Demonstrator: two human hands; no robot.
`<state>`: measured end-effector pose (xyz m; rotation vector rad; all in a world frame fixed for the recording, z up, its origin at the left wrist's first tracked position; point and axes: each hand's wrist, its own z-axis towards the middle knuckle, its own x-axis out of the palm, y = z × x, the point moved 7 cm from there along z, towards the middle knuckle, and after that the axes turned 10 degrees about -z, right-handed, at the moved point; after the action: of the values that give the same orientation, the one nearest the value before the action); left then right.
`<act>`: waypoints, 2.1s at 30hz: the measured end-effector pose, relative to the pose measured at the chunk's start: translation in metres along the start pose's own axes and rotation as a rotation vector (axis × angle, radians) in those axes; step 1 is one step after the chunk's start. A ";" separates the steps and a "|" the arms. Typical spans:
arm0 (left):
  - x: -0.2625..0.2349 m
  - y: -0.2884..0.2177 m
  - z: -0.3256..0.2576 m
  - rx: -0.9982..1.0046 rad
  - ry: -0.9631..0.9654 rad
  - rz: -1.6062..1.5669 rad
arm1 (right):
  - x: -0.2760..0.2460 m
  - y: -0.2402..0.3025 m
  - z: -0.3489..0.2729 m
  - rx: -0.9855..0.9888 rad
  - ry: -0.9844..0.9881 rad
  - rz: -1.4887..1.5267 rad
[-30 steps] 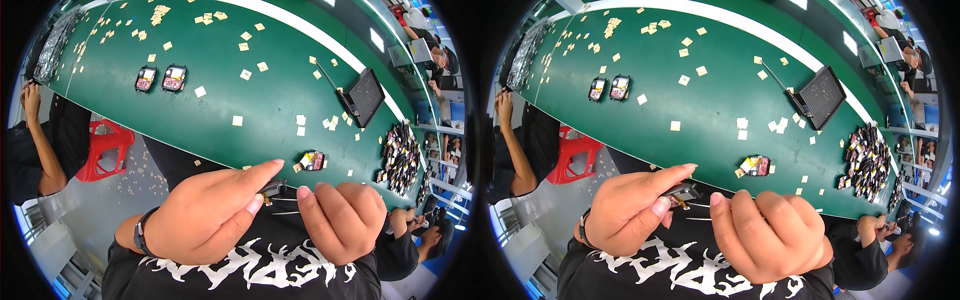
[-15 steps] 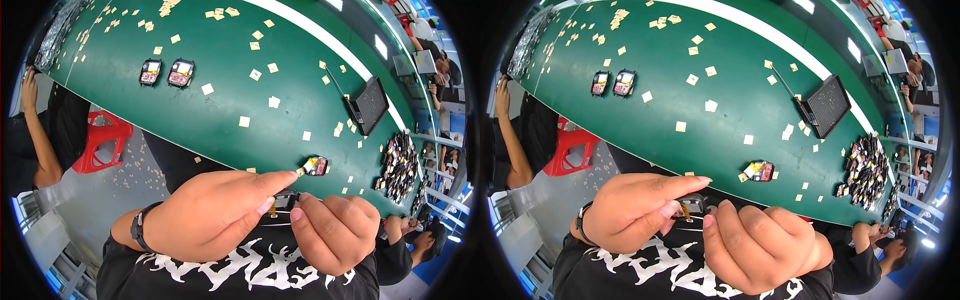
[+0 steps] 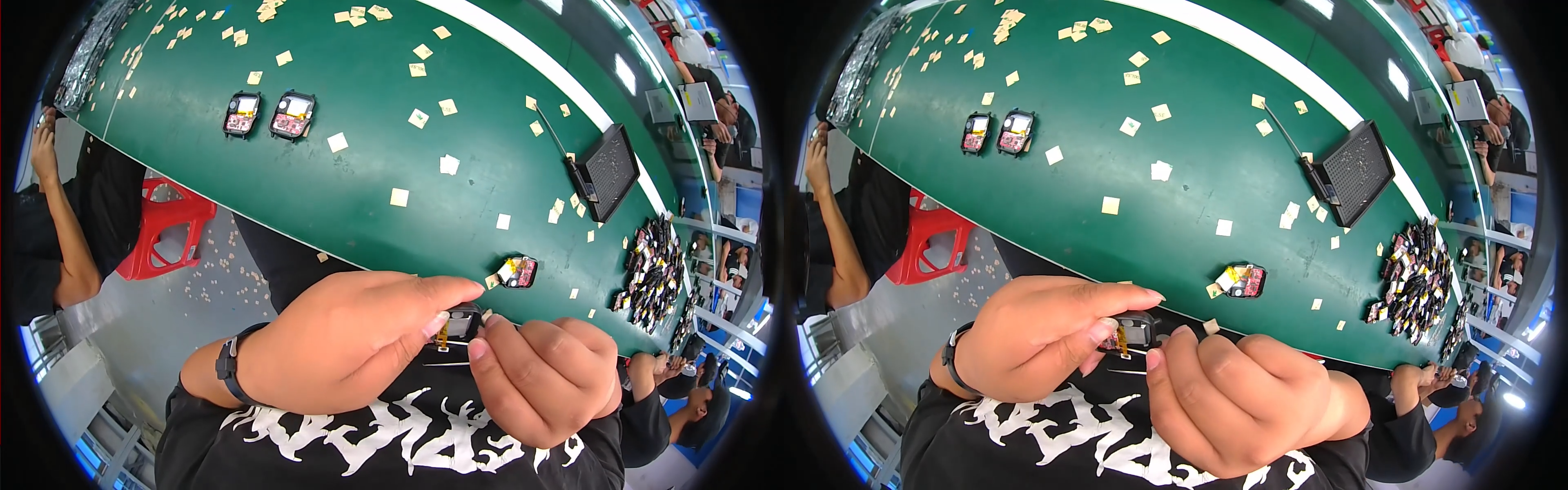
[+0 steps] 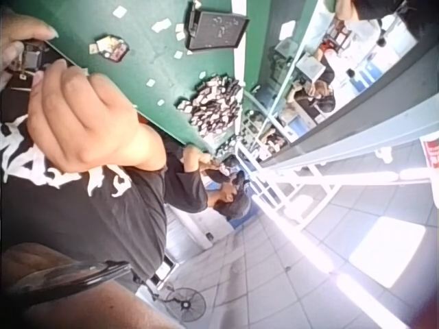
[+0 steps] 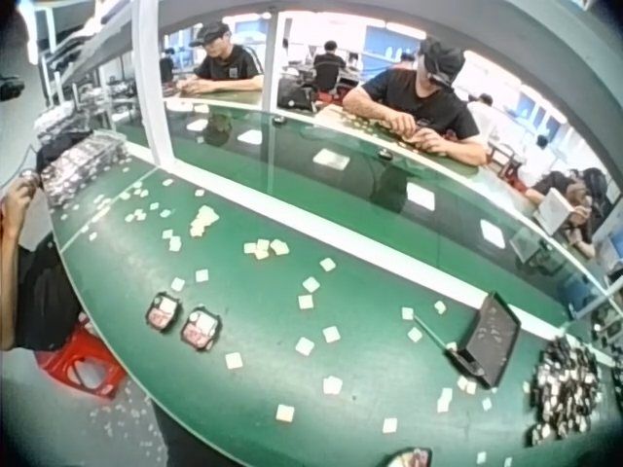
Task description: The worker is assembling small electronic components, including applying labels and fitting internal parts into a plastic housing.
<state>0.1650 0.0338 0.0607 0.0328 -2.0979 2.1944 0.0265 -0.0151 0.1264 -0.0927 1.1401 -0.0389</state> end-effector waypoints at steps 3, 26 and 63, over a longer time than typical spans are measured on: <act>-0.001 0.004 0.004 0.048 0.009 0.038 | 0.004 0.000 0.001 -0.005 0.037 -0.037; -0.020 0.034 -0.012 -0.267 -0.061 -0.245 | 0.049 -0.075 -0.142 0.958 0.324 0.286; -0.202 0.058 0.036 -0.030 -0.788 0.311 | 0.047 -0.065 -0.123 0.975 -0.171 0.683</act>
<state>0.3588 -0.0174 -0.0130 0.7259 -2.6586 2.6200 -0.0641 -0.0905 0.0392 1.1336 0.8324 0.0236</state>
